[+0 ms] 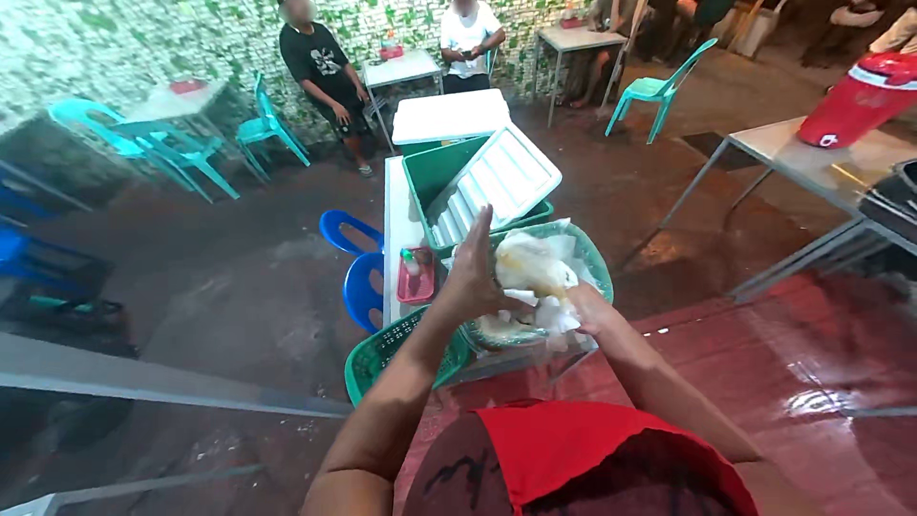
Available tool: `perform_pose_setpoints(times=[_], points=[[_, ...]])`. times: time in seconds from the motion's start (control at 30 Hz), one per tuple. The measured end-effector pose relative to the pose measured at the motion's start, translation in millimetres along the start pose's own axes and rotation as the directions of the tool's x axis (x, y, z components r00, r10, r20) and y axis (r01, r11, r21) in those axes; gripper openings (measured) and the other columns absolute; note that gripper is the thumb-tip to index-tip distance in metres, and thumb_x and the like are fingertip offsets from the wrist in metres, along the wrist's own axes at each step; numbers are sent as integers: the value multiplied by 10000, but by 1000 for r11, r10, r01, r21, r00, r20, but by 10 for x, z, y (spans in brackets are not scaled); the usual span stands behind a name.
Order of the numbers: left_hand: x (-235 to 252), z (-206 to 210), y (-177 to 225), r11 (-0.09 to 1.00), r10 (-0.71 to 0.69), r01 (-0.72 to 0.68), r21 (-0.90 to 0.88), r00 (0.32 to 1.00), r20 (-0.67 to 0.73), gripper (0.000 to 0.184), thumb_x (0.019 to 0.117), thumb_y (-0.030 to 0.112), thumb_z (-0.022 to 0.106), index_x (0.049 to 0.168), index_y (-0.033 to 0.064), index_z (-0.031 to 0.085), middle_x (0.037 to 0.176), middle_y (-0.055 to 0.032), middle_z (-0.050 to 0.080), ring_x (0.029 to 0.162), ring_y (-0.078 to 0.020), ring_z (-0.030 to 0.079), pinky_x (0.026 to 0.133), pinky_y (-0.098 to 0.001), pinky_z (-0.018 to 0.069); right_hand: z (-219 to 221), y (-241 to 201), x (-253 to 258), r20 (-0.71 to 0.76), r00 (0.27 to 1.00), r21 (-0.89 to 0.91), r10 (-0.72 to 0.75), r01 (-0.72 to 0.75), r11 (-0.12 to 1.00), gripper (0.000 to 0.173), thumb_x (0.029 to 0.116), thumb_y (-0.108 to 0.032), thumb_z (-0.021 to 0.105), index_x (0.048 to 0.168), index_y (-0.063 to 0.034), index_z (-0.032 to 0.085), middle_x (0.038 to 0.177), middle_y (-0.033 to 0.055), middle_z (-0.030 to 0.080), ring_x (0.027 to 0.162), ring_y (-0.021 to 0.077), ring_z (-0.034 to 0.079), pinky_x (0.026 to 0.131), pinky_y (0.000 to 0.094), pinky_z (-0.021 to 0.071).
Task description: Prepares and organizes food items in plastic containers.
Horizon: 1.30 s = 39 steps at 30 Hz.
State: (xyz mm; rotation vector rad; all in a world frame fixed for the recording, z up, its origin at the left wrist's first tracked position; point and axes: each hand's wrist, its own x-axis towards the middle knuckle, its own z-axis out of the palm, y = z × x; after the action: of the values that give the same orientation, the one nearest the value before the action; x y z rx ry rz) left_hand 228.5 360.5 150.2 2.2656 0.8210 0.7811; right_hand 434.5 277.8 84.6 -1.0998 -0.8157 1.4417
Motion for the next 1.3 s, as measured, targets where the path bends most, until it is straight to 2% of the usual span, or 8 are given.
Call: perform_pose_setpoints(times=[0.1, 0.23, 0.33, 0.43, 0.7, 0.9, 1.1, 1.3], points=[[55, 6, -44, 965, -64, 121, -231, 968, 241, 1171, 636, 73, 956, 1593, 134, 283, 1384, -112, 612, 1184, -186, 645, 1013, -411, 551, 19, -82, 35, 114, 993, -92, 30, -20, 996, 243, 1062, -89, 444, 1260, -45, 577, 999, 34, 708, 905, 92, 688, 833, 302, 598], [-14, 100, -71, 916, -80, 98, -390, 995, 62, 481, 778, -45, 822, 1220, -22, 634, 1064, -84, 733, 960, -108, 703, 896, -323, 594, -130, -154, 113, 157, 983, 191, 93, -122, 974, 347, 1068, -282, 332, 1175, -88, 599, 976, 59, 716, 882, 165, 701, 805, 366, 607], [-63, 109, -197, 934, 3, -15, -358, 999, -33, 510, 753, -26, 847, 1214, -44, 631, 1109, -99, 719, 1028, -110, 688, 963, -325, 568, -261, -163, 78, 232, 972, 82, -33, 14, 997, 540, 897, -507, 688, 1274, -135, 581, 1052, 8, 738, 949, 136, 715, 830, 338, 616], [-104, 27, -227, 964, 17, -32, -264, 998, -56, 642, 710, 27, 891, 1278, -44, 599, 1192, -117, 702, 1115, -135, 671, 1025, -350, 544, -139, -301, 59, 258, 964, -348, -61, 152, 925, 987, 679, -262, 883, 1517, -134, 378, 1191, -5, 685, 1020, 69, 688, 886, 279, 607], [-445, -640, -442, 990, 25, 5, -140, 977, 210, 1420, 539, 243, 988, 1624, 33, 97, 1482, -181, 515, 1343, -201, 541, 1133, -370, 461, 428, -290, 290, 528, 819, -614, -224, 550, 566, 387, 760, -98, 801, 1133, -47, 713, 1039, 64, 730, 924, 119, 693, 844, 375, 599], [-901, -877, -594, 886, -94, 223, -407, 945, 312, 644, 698, 76, 869, 1285, 21, 610, 1116, 18, 731, 1040, -17, 670, 964, -233, 554, 979, -116, 446, 645, 728, -556, -234, 656, 510, 413, 745, -130, 865, 1113, -52, 694, 934, 75, 737, 846, 162, 713, 769, 416, 611], [-1281, -1040, -869, 829, -382, 419, -371, 908, 172, 543, 740, -16, 746, 1261, 30, 601, 1020, 27, 696, 913, 2, 651, 838, -209, 562, 1436, -12, 390, 704, 687, -593, -178, 708, 384, 832, 809, -30, 809, 1547, -118, 436, 1460, 123, 575, 1319, 293, 562, 1095, 483, 480], [-1536, -935, -1270, 871, -351, 363, -331, 931, 100, 604, 799, 127, 789, 1336, -14, 551, 1132, -22, 697, 1022, -2, 655, 938, -229, 556, 1736, 237, 273, 833, 530, -532, -162, 846, 32, 834, 771, -275, 877, 1520, -293, 510, 1595, 15, 466, 1521, 347, 322, 1196, 662, 246]])
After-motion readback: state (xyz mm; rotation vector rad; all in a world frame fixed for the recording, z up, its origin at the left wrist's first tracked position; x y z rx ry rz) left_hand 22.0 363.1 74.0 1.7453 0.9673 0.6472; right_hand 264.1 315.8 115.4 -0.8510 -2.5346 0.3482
